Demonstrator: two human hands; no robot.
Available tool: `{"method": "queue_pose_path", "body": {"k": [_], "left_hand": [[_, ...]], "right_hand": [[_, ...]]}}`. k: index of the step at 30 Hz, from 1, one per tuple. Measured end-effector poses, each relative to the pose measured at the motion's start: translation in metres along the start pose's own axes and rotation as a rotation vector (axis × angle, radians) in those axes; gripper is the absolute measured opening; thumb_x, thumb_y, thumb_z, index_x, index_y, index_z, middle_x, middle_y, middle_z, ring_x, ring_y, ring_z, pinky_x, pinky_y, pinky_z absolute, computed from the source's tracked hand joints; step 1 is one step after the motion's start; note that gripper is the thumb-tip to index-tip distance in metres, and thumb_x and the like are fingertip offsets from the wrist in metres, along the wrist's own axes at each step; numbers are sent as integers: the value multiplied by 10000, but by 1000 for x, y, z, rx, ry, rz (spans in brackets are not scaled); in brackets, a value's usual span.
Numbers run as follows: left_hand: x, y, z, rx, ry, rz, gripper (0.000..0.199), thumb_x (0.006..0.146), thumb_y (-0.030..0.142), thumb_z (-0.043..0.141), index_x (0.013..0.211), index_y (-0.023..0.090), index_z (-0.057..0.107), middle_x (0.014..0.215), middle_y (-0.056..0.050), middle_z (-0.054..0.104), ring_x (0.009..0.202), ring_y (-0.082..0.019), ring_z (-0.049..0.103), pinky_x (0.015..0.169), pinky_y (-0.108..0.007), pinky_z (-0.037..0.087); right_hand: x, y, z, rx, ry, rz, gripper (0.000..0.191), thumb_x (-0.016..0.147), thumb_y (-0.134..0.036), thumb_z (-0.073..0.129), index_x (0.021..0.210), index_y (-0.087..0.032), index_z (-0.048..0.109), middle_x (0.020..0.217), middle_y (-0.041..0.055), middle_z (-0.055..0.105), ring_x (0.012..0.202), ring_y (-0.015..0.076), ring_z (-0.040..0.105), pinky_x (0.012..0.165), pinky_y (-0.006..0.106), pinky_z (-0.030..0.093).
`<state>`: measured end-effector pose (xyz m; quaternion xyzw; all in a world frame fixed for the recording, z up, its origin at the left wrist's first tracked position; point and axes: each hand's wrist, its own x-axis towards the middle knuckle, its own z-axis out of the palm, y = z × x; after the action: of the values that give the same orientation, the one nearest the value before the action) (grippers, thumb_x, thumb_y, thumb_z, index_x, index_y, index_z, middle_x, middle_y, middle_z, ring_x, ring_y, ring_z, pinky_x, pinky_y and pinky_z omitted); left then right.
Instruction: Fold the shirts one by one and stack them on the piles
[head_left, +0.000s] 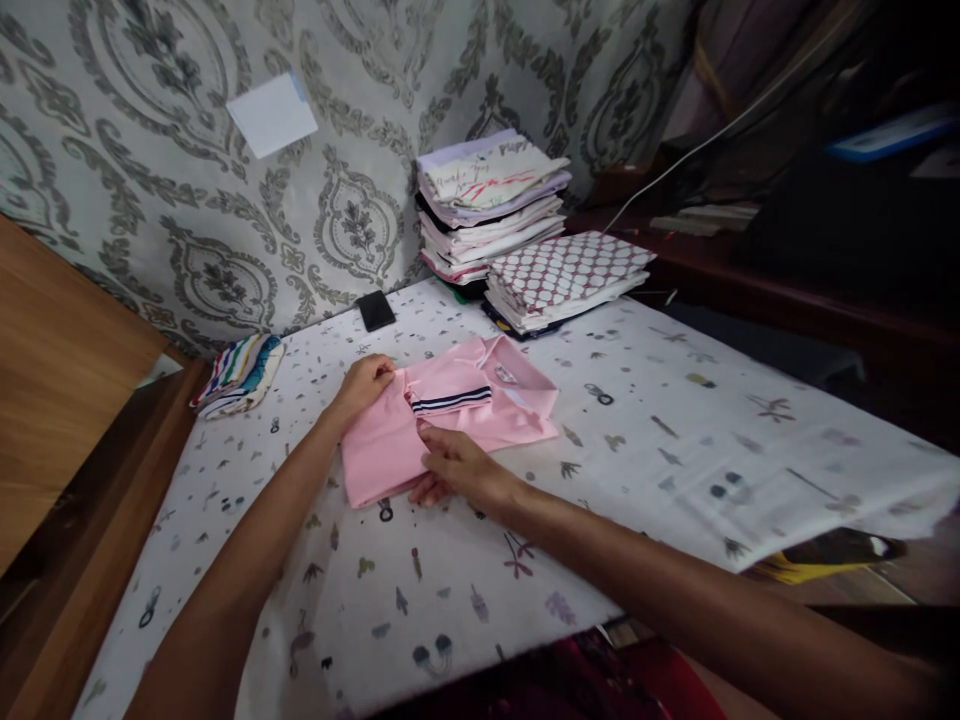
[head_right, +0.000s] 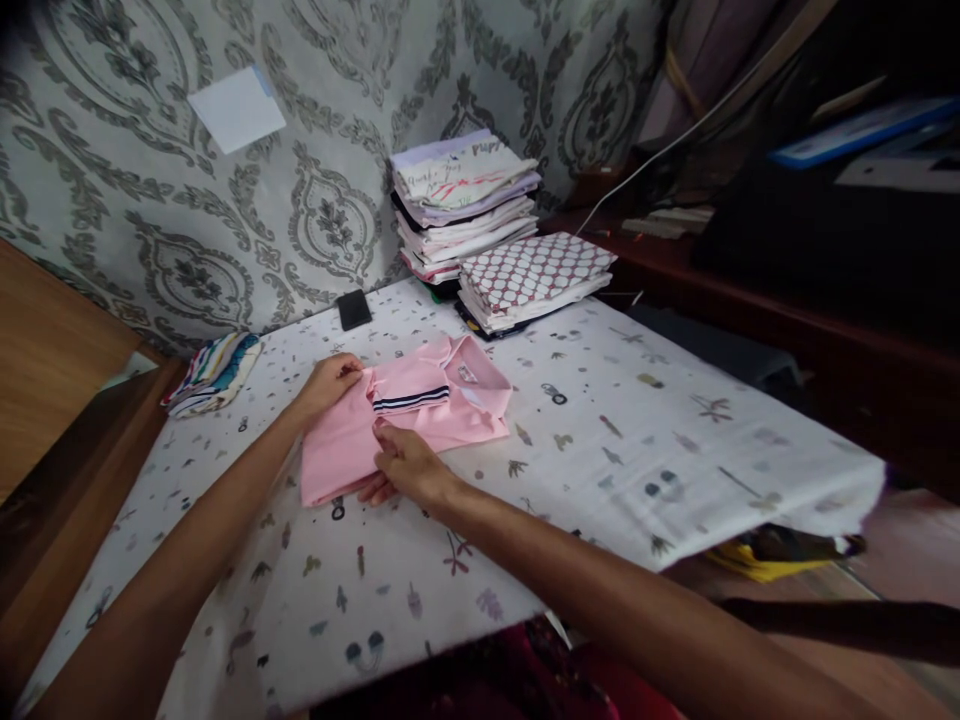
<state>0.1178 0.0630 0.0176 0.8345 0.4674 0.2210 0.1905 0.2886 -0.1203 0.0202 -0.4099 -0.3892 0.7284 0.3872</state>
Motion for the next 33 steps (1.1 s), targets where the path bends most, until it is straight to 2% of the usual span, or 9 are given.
{"method": "queue_pose_path", "body": {"k": [4,7,12,15,21,23,25,29,33], "left_hand": [[3,-1,0,-2,12,-16,124,788,219,512,753,195,628,776,-17,674,759,-188,592,755,-300,451],[2,1,-1,-5,10,-15,154,816,256,496,750,192,620,762,-16,656,752,-186,576,736,-296,436],[-2,6,-6,-68,-58,-4,202,819,357,530,716,190,579,677,19,565,682,-162,507,651,-269,403],[-2,7,-8,-99,-35,-17,239,858,389,480,734,197,549,673,24,535,664,-158,493,627,-262,399],[0,11,1,-5,-48,-8,157,865,315,518,779,210,597,737,3,608,756,-189,563,737,-287,433],[-1,12,5,67,-18,-17,111,864,310,561,848,218,622,758,-7,622,797,-211,579,792,-312,446],[-5,12,5,164,41,-8,138,883,315,578,967,218,631,890,-41,665,921,-243,598,886,-359,453],[-30,17,-6,247,126,35,294,968,315,465,1211,193,575,1248,-125,633,1208,-282,550,1057,-442,410],[-88,30,-14,227,54,72,449,1029,368,338,1418,182,462,1450,-155,537,1360,-272,482,1147,-446,358]], "right_hand": [[-1,-3,0,-41,-3,29,550,920,-36,404,1463,-114,368,579,-38,632,580,143,696,586,229,564],[-1,-4,-1,-62,-10,35,649,928,-25,386,1558,-119,266,562,-32,644,587,143,699,592,231,571],[-3,-7,0,-79,-1,46,663,935,-29,397,1578,-92,248,557,-16,653,551,129,677,569,214,557],[-5,-9,0,-73,-8,47,683,927,-29,412,1583,-93,236,565,-16,654,573,131,684,587,220,562],[-5,-5,-2,-64,-14,36,658,892,-70,468,1532,-78,315,559,-12,657,578,147,692,577,229,562],[-5,-4,-2,-52,-34,26,611,875,-77,482,1479,-80,387,561,-14,658,564,146,692,545,212,545],[-5,-5,-2,-44,-46,28,571,871,-71,472,1440,-75,419,561,-19,652,554,140,689,528,200,528],[-11,-10,-3,-95,-7,72,591,889,-72,450,1471,-65,348,586,-30,646,537,134,679,508,204,517],[-18,-14,-13,-405,94,-3,607,886,-141,502,1480,-105,386,623,-35,648,427,122,586,407,218,440]]}}
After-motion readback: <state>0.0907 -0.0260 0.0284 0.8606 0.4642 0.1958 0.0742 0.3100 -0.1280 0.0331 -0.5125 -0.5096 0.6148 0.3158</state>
